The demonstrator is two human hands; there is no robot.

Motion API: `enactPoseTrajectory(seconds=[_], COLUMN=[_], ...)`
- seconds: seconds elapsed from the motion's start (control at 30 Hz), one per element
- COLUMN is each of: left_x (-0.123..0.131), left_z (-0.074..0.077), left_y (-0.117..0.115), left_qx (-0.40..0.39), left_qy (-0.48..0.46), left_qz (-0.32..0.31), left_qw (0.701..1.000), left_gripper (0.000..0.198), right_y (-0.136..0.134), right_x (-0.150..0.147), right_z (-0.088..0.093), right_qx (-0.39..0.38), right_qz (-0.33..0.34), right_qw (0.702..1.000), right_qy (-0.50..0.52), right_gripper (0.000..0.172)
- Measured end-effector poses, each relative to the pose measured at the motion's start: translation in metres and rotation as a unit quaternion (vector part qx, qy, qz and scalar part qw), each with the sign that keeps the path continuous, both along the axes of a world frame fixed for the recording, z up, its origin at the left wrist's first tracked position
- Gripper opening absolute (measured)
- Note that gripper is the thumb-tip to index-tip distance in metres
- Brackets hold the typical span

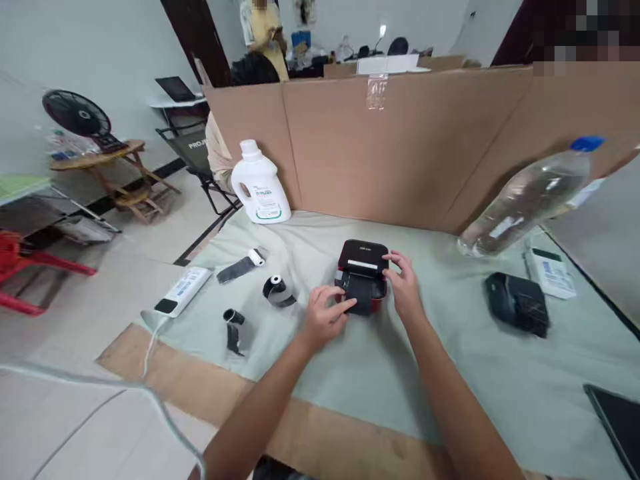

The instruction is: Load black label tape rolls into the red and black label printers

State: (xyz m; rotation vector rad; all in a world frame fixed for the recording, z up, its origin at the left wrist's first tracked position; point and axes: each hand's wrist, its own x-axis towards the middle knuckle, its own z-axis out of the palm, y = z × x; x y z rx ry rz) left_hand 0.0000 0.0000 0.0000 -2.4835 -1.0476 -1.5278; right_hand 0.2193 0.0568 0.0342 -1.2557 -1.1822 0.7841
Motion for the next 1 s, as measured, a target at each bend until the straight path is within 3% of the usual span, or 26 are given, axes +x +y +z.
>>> enactPoseTrajectory(seconds=[0.1,0.2,0.43,0.63,0.87,1.0], left_x=[0.002,0.001,-0.002,-0.002,0.001,0.007], left_z=[0.000,0.003,0.014,0.028,0.039,0.035], left_y=[0.006,0.013,0.020,0.023,0.035,0.037], left_qx=[-0.048,-0.098,-0.193,-0.206,-0.170,-0.241], left_qy=[0.002,0.002,0.035,0.067,0.003,-0.079], left_qz=[0.021,0.034,0.051,0.069,0.093,0.058], left_qw=[0.999,0.995,0.979,0.974,0.981,0.966], left_gripper=[0.039,0.052,0.057,0.050,0.035,0.040], right_y=[-0.002,-0.003,-0.006,-0.011,-0.012,-0.013], right_x=[-0.005,-0.009,-0.014,-0.018,-0.013,-0.010], right_z=[-0.011,-0.015,-0.013,-0.014,-0.021,-0.024], right_qx=[-0.032,-0.037,-0.046,-0.063,-0.069,-0.095], right_qz=[0.018,0.024,0.053,0.047,0.019,0.005], right_qw=[0.997,0.993,0.985,0.972,0.973,0.972], right_qy=[0.066,0.109,0.157,0.223,0.219,0.215], right_gripper=[0.060,0.071,0.069,0.076,0.069,0.065])
